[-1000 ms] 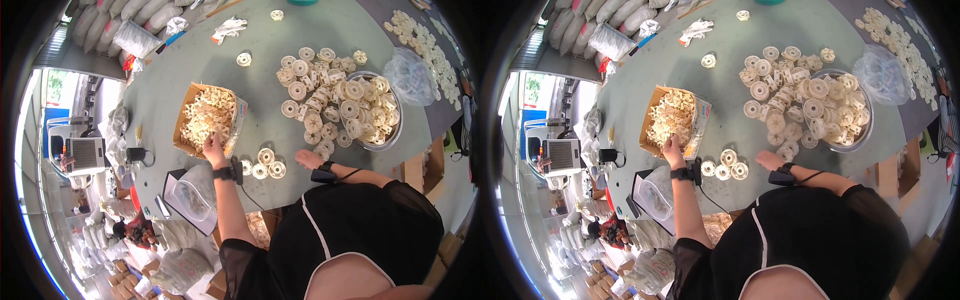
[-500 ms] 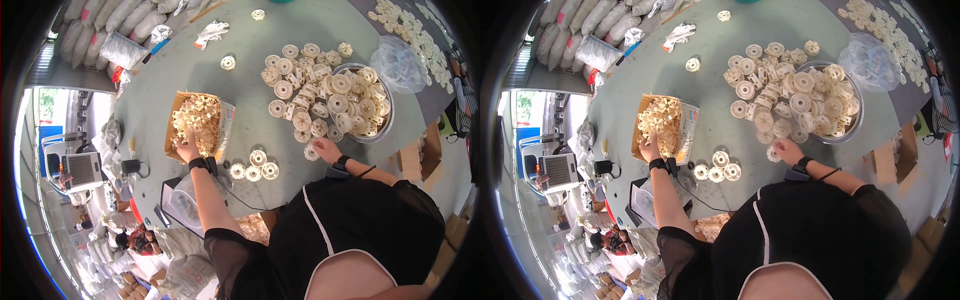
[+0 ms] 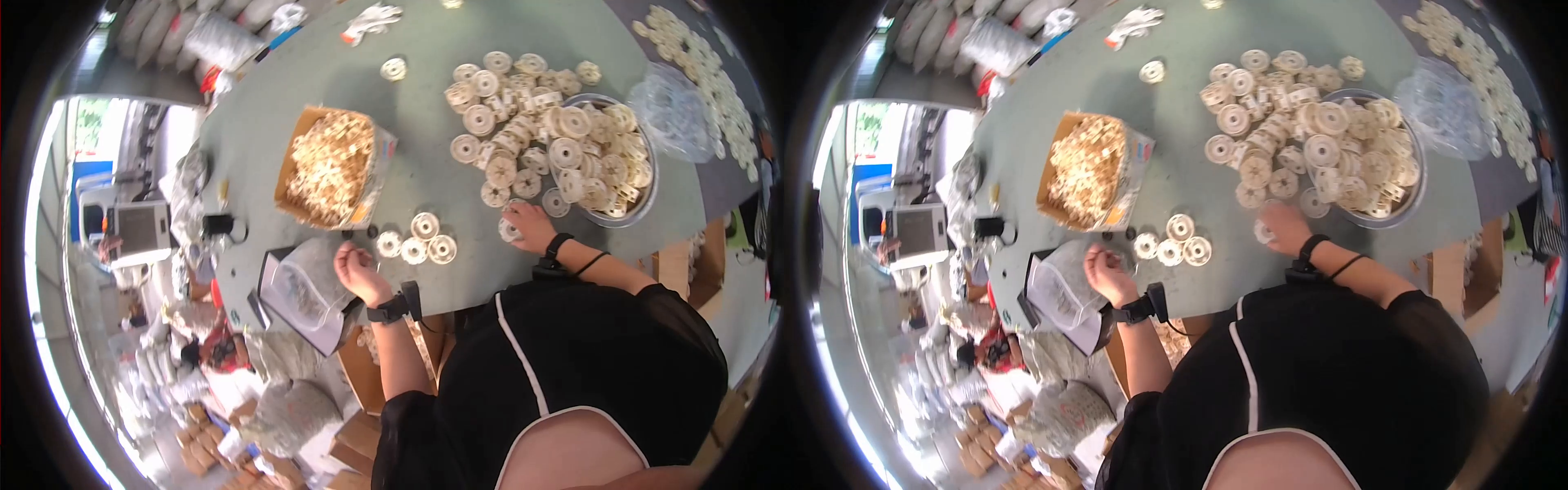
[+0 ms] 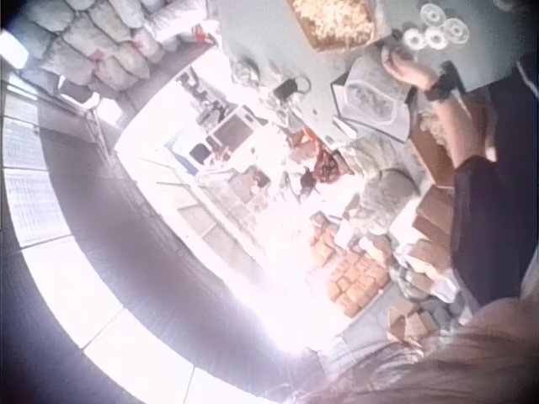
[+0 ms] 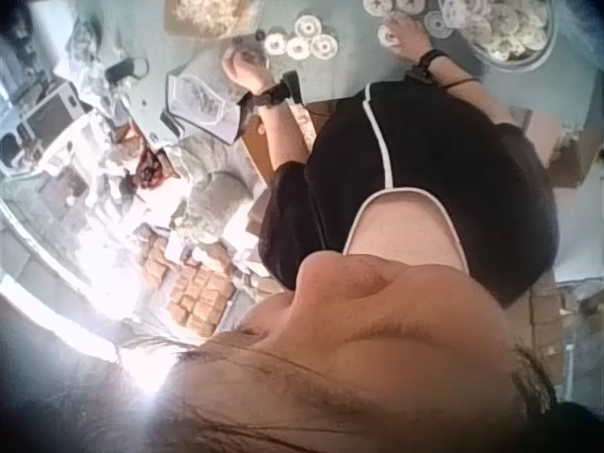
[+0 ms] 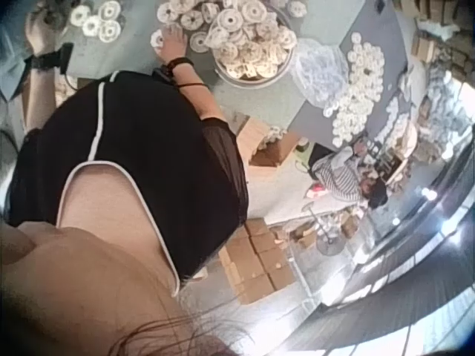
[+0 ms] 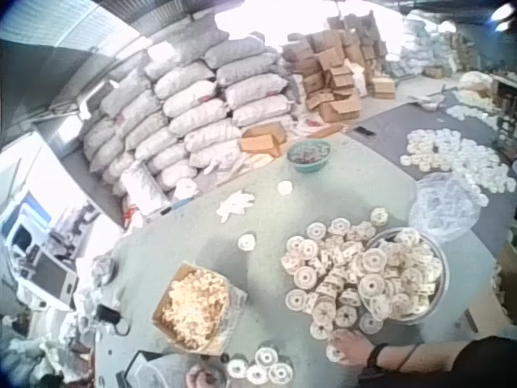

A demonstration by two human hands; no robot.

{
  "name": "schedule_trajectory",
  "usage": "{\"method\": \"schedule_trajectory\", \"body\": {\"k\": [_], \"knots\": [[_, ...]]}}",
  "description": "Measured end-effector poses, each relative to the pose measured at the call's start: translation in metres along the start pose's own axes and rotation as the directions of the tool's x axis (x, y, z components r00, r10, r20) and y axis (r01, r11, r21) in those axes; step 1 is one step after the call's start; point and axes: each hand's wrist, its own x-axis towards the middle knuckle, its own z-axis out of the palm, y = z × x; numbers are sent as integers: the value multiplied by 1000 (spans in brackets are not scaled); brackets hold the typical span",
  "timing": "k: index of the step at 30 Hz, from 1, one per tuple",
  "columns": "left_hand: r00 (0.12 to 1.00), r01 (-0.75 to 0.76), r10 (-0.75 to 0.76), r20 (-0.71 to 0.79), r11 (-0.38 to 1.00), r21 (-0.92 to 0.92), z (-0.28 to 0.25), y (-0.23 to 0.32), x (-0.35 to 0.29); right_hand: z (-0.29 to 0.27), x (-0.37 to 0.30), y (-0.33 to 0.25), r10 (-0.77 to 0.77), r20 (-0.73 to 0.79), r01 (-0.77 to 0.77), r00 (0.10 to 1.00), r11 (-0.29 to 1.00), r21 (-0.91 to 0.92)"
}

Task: The worker is assembling small plastic wheel-like components by inserting smaller pieces into circular bases.

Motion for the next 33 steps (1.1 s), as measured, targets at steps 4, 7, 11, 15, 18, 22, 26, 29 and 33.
{"method": "schedule_trajectory", "body": {"k": [4,7,11,15,18,22,26,29,33], "knots": [[837,-412,489,-248,859,303,-19,85,2,7,-16,-2,25,-88,-22,996,999,29],[809,-398,521,-271,826,400,-62,103,25,12,-17,-8,62,-79,-61,995,998,16],[686,-437,726,-53,469,767,-53,85,-2,36,-16,14,174,-79,-160,982,975,151],[959,-249,162,231,873,419,14,20,-78,39,-12,17,384,63,-352,921,751,559],[761,-442,-51,647,689,575,48,-45,-125,6,-3,-10,331,145,-339,932,663,667],[676,19,-371,637,872,488,94,-68,-160,-9,-10,-10,247,97,-221,964,544,809],[657,-15,-434,616,810,586,87,-105,-150,-12,-28,10,395,98,-301,914,494,815],[769,-256,-288,571,679,688,66,-123,-135,-17,-43,46,465,150,-440,872,614,656],[722,-683,2,691,161,713,75,-125,-132,-5,-60,94,479,167,-455,862,585,671]]}}
